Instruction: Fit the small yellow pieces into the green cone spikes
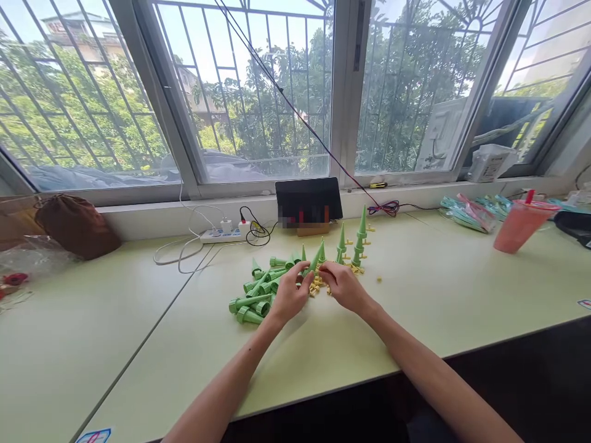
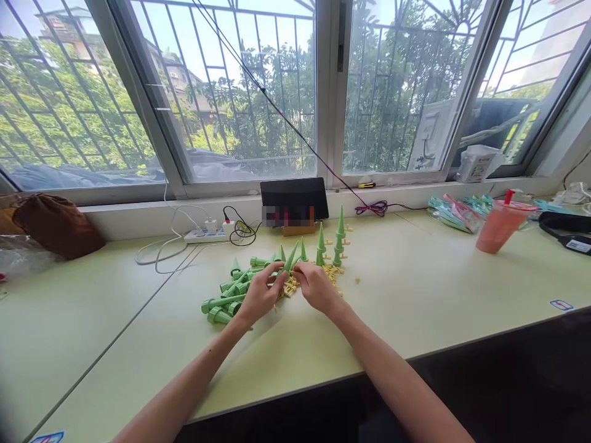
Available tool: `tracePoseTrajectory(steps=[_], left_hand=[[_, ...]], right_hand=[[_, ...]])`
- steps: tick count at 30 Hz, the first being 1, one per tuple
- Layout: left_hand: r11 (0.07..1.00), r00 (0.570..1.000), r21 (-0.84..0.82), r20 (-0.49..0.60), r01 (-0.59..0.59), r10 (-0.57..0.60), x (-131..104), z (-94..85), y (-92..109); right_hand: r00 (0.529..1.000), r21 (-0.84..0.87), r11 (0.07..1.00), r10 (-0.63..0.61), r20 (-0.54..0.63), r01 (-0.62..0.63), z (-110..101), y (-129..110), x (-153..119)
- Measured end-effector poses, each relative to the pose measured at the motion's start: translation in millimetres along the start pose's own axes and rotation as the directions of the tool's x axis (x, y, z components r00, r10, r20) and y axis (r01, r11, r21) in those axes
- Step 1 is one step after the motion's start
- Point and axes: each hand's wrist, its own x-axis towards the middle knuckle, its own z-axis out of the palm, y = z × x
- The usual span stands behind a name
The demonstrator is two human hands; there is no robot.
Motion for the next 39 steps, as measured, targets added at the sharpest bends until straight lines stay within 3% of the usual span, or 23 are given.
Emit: tracePoseTrajectory(steps=[14, 18, 25, 39], left_hand=[[0.961, 0.993, -0.254, -0.022, 0.109, -0.119, 2.2, 1.2, 2.1], [0.969, 0.991, -0.220, -0.045, 0.111, -0.124, 1.6, 0.7, 4.2], [0.999, 0.996, -0.042, -0.091, 0.017, -0.021, -1.8, 0.6, 5.9], [0.995, 0.996, -0.093, -0.079, 0.023, -0.030, -2.2, -0.1, 6.5]], right_hand=[[0.998, 0.030, 0.998, 0.054, -0.025, -0.053, 0.9, -3.5, -0.7], [0.999, 0.061, 0.997, 0.042, -0.032, -0.040, 1.5, -2.5, -0.3], [0.998, 0.081, 0.997, -0.005, -0.060, 0.010, 1.3, -1.1, 0.2], [0.999, 0.039, 0.999, -0.028, -0.031, 0.029, 1.9, 1.3, -0.3]])
